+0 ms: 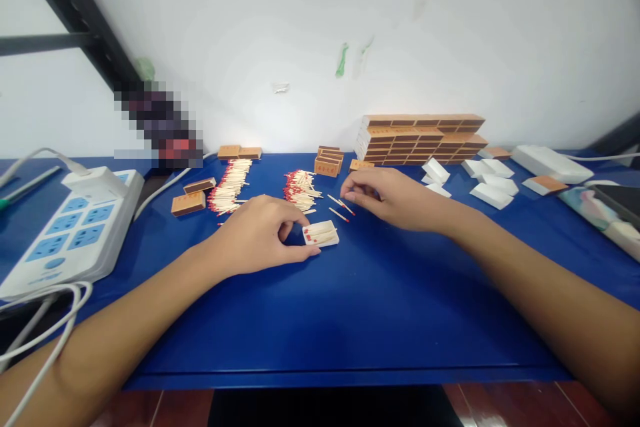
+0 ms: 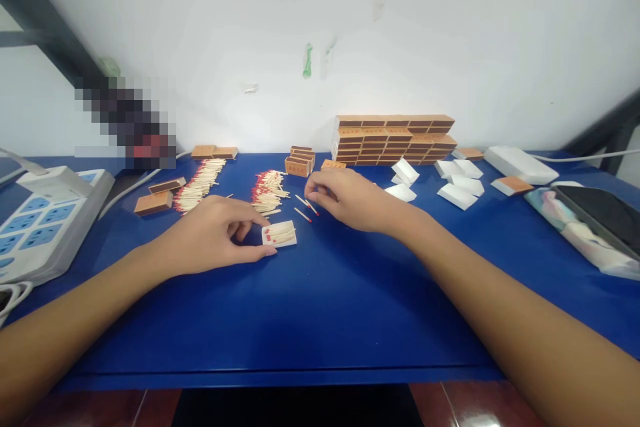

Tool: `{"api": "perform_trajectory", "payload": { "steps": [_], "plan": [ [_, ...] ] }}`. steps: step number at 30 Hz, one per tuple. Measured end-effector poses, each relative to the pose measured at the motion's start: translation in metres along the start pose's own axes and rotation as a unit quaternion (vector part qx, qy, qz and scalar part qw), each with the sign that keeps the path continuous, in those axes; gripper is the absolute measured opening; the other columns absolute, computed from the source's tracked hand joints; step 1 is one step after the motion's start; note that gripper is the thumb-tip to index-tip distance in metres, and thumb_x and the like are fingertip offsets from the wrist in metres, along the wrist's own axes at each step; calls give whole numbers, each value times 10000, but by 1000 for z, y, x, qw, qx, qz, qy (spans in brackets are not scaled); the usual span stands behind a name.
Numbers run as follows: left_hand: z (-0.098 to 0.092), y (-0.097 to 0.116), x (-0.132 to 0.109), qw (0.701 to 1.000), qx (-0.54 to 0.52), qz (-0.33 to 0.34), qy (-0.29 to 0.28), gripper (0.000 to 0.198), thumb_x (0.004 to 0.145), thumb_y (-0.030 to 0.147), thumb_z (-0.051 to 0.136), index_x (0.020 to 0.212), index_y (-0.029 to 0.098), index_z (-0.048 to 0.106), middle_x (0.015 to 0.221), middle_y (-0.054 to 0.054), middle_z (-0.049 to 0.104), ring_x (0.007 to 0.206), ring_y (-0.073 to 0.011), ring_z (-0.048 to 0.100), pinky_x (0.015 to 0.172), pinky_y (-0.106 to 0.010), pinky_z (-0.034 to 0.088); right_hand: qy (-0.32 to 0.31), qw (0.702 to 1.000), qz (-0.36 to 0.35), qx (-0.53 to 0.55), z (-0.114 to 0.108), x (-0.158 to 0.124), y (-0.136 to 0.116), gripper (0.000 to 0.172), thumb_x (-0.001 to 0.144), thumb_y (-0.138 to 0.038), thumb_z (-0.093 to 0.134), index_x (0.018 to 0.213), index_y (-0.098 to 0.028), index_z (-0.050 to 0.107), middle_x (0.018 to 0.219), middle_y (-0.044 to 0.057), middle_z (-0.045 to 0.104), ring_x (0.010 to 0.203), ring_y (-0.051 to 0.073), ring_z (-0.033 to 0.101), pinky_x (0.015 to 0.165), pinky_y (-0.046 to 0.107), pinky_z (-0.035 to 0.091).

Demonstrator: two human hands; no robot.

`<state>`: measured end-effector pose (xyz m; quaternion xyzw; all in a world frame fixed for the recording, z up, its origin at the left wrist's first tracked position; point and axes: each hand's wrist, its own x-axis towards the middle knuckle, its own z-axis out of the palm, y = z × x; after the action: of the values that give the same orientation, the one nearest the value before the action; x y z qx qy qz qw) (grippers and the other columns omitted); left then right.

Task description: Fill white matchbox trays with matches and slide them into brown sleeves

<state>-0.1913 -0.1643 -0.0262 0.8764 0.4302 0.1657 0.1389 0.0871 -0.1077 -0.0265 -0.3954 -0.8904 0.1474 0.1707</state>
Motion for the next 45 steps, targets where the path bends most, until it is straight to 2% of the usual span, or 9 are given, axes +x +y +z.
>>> {"api": "perform_trajectory", "payload": {
  "steps": [3,8,13,17,23,28,33,41,45],
  "plan": [
    [0,0,0,1000,-2,0,2,314,833,528,803,880,218,803,594,40,582,558,-123,517,552,-280,339,-18,998,-61,18,1,-1,6,281,1024,-243,481,1205,-262,695,1077,95,627,956,243,594,856,391,481],
    [0,1,0,1000,-3,-6,-6,308,830,512,812,907,214,802,620,38,608,571,-124,533,559,-278,346,-32,995,-86,30,8,0,12,360,1018,-188,466,1261,-288,712,1213,116,569,1099,268,585,991,455,481],
    [-1,1,-1,1000,0,6,-5,314,835,514,812,933,216,803,629,39,611,586,-125,542,573,-277,354,-24,997,-71,9,11,4,19,259,1028,-240,492,1169,-237,709,1153,118,576,1042,262,591,940,433,489],
    [-2,1,0,1000,-6,-6,-10,310,839,519,806,943,228,811,610,43,590,575,-126,533,570,-279,357,-33,999,-30,-10,7,4,24,159,1012,-315,554,1005,-213,676,1053,91,590,895,231,577,816,380,470],
    [-1,1,1,1000,-4,-1,-9,296,838,504,809,938,225,806,636,35,618,588,-127,546,566,-277,349,-55,998,5,-8,1,0,23,139,997,-293,546,933,-205,633,1017,96,620,872,234,583,779,371,467],
    [-1,1,0,1000,-5,0,-5,292,834,494,816,941,222,813,604,35,596,572,-130,541,571,-274,350,-26,1000,-3,-11,-1,-3,19,181,1022,-335,520,933,-215,622,1014,95,623,864,233,583,771,378,470],
    [0,0,1,1000,-5,2,1,312,837,514,809,929,216,808,612,32,598,568,-128,528,566,-274,346,-23,1000,-2,-12,-1,-5,6,203,1046,-366,506,940,-219,598,1021,87,629,854,226,580,757,371,457],
    [0,1,-1,1000,3,4,2,273,841,492,803,904,226,802,583,49,555,550,-121,494,557,-279,327,-43,998,-40,9,10,-13,-38,167,1063,-343,521,968,-223,589,1050,72,633,877,209,588,745,348,446],
    [0,2,-1,1000,-3,10,6,256,839,474,808,905,227,803,576,51,558,534,-116,499,536,-271,309,-45,998,-51,18,13,-16,-45,157,1074,-331,502,1018,-230,608,1060,68,630,847,193,592,725,342,446]
  ]
}}
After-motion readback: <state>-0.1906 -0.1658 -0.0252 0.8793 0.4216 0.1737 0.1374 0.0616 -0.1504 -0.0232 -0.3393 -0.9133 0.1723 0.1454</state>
